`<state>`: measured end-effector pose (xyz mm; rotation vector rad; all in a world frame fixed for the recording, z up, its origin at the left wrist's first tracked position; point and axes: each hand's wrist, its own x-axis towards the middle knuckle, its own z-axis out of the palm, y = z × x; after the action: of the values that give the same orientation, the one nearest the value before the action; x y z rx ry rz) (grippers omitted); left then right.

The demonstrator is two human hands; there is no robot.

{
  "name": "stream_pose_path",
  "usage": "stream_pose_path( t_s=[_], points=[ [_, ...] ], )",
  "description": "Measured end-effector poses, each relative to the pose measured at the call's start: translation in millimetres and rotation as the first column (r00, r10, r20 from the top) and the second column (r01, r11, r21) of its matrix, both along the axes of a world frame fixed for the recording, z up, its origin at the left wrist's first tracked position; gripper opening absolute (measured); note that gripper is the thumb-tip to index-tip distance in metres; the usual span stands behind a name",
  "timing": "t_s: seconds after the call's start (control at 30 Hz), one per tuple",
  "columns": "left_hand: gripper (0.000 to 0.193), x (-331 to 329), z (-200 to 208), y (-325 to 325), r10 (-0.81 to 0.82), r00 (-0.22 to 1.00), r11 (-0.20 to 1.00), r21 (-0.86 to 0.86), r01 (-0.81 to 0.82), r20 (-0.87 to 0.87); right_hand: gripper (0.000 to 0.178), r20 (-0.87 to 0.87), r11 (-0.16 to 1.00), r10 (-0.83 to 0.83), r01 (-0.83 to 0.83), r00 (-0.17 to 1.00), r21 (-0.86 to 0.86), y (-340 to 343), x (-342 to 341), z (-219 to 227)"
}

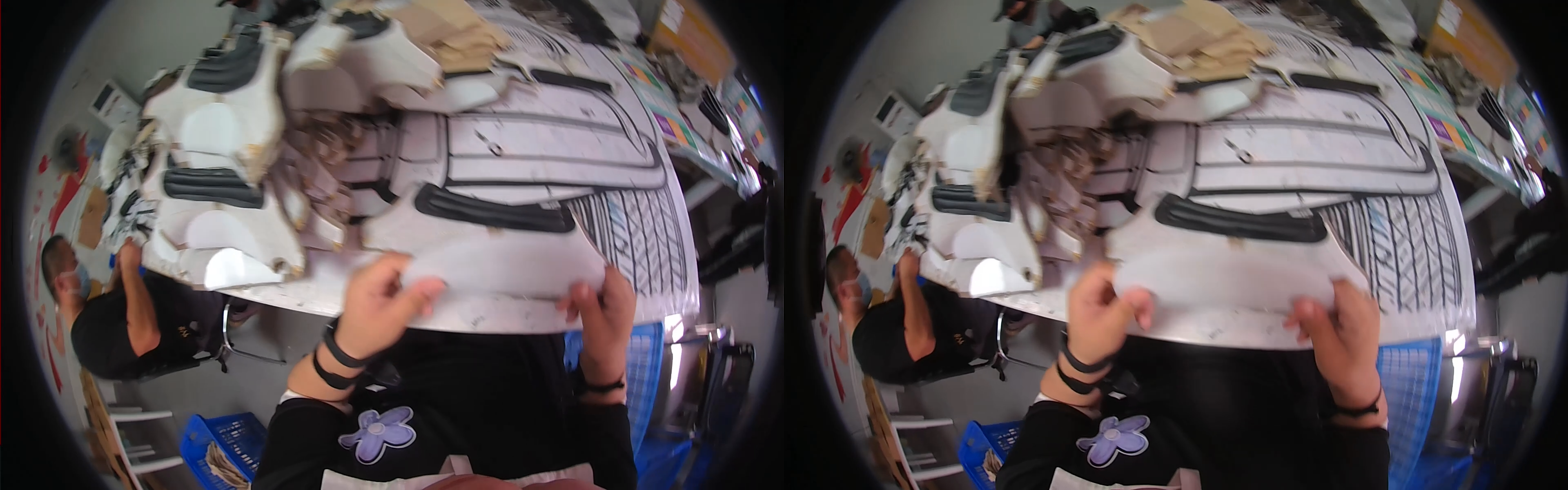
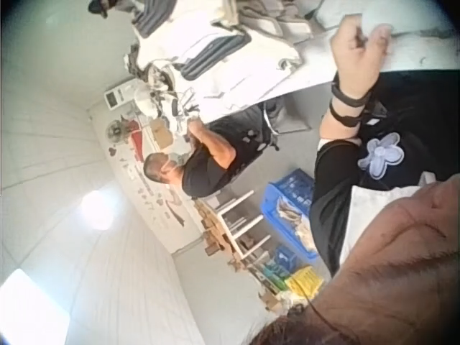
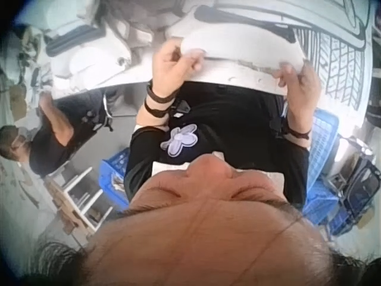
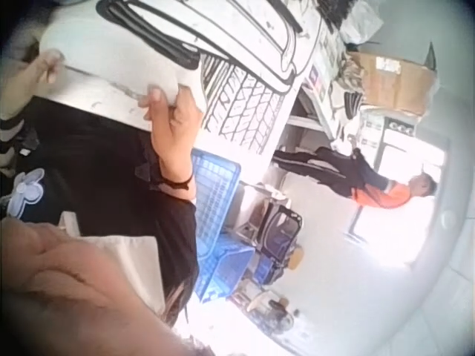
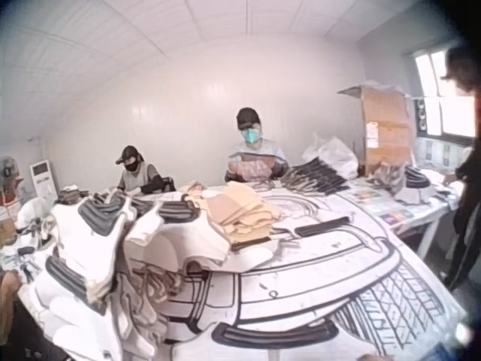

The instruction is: The recorder is sorting and arranging various cut shoe upper components and foam inserts on a large work table.

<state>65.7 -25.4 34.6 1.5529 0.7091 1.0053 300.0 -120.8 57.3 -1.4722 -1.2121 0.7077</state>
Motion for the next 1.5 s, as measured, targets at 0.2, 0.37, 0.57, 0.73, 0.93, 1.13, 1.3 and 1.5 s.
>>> stream_pose_path(
  t_s=[0.2,0.37,0.57,0.73,0.93,1.13,1.3,1.5],
  points=[
    [0.011,16.8,9.9,12.1,0.01,0.992,0.996,-0.088,0.001,0.123,0.025,-0.116,0.972,-0.142,0.161,0.983,0.17,18.3,0.0,-0.9],
    [0.031,6.1,3.4,25.3,0.07,0.963,0.921,0.388,0.037,-0.26,0.026,-0.14,0.952,-0.274,0.289,0.951,0.098,13.3,9.3,-2.1],
    [0.073,3.7,-20.6,16.6,0.327,0.626,0.775,0.58,0.252,-0.708,0.022,-0.644,0.88,-0.106,0.373,0.758,0.294,14.9,25.1,-0.4],
    [0.063,3.2,-36.2,23.0,0.453,0.492,0.664,0.65,0.37,-0.743,0.021,-0.732,0.899,-0.061,0.356,0.679,0.255,29.9,21.9,-8.2],
    [0.055,-18.3,-15.8,31.2,0.348,0.558,0.673,0.615,0.411,-0.753,0.004,-0.808,0.896,0.085,0.309,0.583,0.318,13.7,48.3,-37.3],
    [0.055,-20.1,-33.7,38.7,0.328,0.695,0.662,0.68,0.315,-0.64,0.014,-0.804,0.896,0.149,0.265,0.575,0.355,2.4,70.0,-48.3],
    [0.04,-23.9,-35.7,53.1,0.353,0.718,0.505,0.768,0.393,-0.6,0.014,-0.854,0.918,0.136,0.261,0.503,0.299,21.3,45.4,-41.9],
    [0.037,-18.0,-30.2,60.0,0.297,0.658,0.547,0.688,0.477,-0.692,0.011,-0.809,0.907,0.224,0.188,0.544,0.377,19.3,46.3,-36.0]
  ],
)
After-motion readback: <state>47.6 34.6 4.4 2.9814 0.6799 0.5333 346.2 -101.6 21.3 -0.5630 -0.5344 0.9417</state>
